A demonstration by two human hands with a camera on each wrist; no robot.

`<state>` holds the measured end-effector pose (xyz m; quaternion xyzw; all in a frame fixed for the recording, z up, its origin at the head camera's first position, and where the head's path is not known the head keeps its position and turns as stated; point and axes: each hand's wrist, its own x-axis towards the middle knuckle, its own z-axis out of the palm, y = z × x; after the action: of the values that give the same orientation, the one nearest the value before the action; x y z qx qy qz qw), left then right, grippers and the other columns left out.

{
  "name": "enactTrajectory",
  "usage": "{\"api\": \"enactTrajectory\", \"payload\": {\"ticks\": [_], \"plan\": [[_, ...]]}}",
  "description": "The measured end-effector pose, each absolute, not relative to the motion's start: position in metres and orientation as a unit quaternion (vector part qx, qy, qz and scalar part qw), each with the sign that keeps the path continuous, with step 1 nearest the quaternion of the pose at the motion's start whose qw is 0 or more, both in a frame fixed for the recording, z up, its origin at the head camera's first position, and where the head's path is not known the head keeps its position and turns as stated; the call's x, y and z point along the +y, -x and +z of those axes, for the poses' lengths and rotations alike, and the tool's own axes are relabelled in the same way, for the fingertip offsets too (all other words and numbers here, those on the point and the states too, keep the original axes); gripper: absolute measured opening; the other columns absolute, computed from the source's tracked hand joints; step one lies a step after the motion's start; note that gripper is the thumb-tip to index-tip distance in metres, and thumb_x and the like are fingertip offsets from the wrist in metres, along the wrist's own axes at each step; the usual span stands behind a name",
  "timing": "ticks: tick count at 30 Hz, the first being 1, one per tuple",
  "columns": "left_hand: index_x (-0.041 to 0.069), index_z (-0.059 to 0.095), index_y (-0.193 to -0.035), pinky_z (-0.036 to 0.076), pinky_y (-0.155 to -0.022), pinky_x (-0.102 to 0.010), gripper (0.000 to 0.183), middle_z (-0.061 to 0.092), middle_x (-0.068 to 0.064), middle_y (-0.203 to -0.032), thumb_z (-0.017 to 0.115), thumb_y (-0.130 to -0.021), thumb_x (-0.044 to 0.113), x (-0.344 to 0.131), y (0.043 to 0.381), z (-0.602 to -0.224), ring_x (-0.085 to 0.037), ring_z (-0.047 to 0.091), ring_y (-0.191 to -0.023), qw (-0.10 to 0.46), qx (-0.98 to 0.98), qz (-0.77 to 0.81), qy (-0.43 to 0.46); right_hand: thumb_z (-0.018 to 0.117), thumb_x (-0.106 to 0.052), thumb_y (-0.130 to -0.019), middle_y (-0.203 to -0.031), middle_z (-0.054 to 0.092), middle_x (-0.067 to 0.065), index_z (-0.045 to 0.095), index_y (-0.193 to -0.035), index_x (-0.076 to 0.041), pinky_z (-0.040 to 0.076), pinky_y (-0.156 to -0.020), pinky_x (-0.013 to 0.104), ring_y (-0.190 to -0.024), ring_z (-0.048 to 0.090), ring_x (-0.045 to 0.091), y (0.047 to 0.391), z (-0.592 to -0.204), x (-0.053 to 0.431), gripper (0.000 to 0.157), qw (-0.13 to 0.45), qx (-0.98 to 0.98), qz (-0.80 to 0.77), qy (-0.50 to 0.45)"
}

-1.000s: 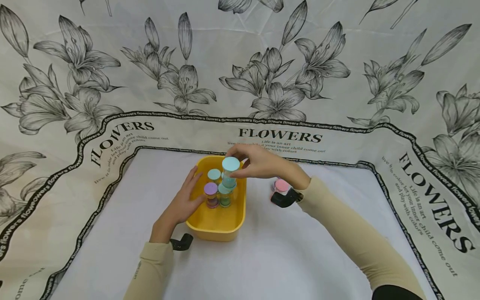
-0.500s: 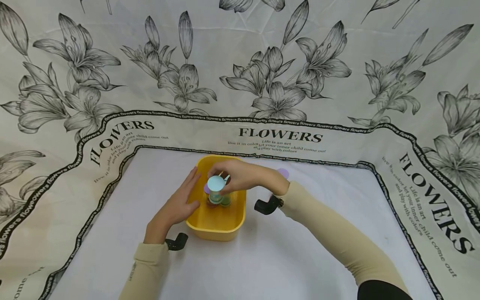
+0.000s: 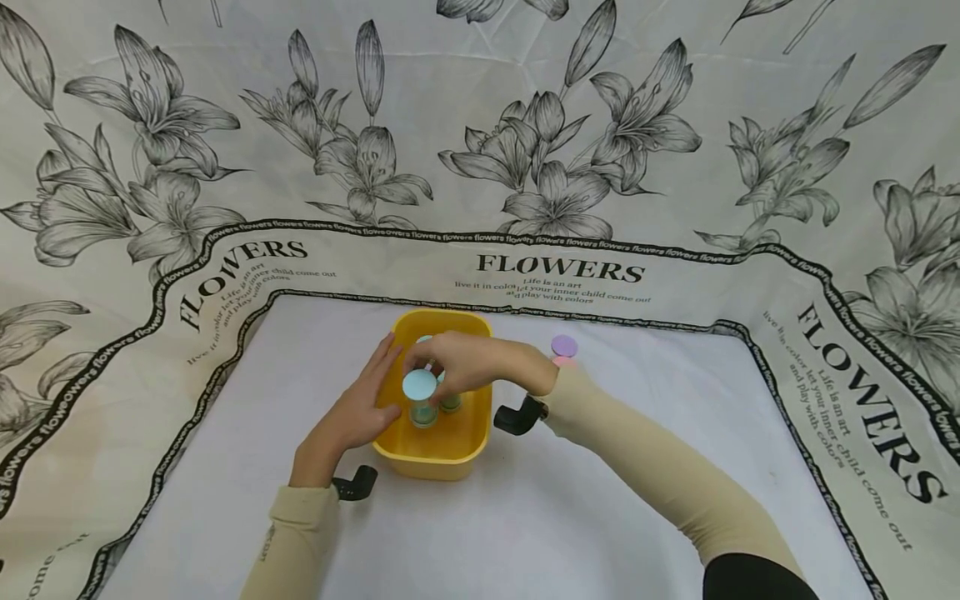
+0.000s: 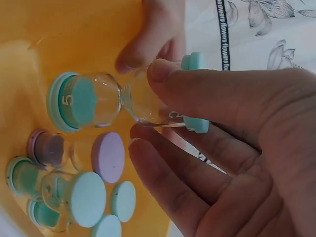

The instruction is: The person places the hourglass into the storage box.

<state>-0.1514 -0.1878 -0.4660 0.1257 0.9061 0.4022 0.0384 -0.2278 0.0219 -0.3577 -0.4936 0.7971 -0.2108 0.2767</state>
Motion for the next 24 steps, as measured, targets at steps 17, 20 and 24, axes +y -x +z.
{"api": "enactTrajectory", "payload": {"ticks": [17, 20, 24], "plan": [[0.016, 0.017, -0.166, 0.021, -0.123, -0.066, 0.092, -0.004, 0.007, -0.175, 0.057, -0.084, 0.012, -0.189, 0.152, -0.466, -0.032, 0.009, -0.161, 0.044, 0.905, 0.405, -0.125, 0.084, -0.003, -0.082, -0.121, 0.072, 0.002, 0.070, -0.118, -0.010, 0.051, -0.107, 0.029, -0.117, 0.064, 0.017, 0.224, -0.393, 0.002, 0.039, 0.309, 0.800, -0.172, 0.484], [0.015, 0.016, -0.166, 0.021, -0.123, -0.066, 0.093, -0.004, 0.006, -0.175, 0.056, -0.083, 0.010, -0.189, 0.152, -0.465, -0.031, 0.010, -0.161, 0.042, 0.905, 0.404, -0.127, 0.085, -0.005, -0.082, -0.121, 0.073, 0.002, 0.071, -0.120, -0.009, 0.052, -0.105, 0.026, -0.113, 0.065, 0.014, 0.224, -0.398, -0.001, 0.040, 0.303, 0.800, -0.154, 0.495], [0.015, 0.016, -0.166, 0.021, -0.124, -0.064, 0.093, -0.004, 0.005, -0.175, 0.055, -0.082, 0.009, -0.189, 0.150, -0.465, -0.031, 0.009, -0.161, 0.041, 0.904, 0.405, -0.129, 0.087, -0.008, -0.081, -0.117, 0.074, 0.002, 0.072, -0.119, -0.007, 0.054, -0.099, 0.023, -0.106, 0.066, 0.012, 0.225, -0.402, -0.006, 0.041, 0.288, 0.798, -0.125, 0.515]]}}
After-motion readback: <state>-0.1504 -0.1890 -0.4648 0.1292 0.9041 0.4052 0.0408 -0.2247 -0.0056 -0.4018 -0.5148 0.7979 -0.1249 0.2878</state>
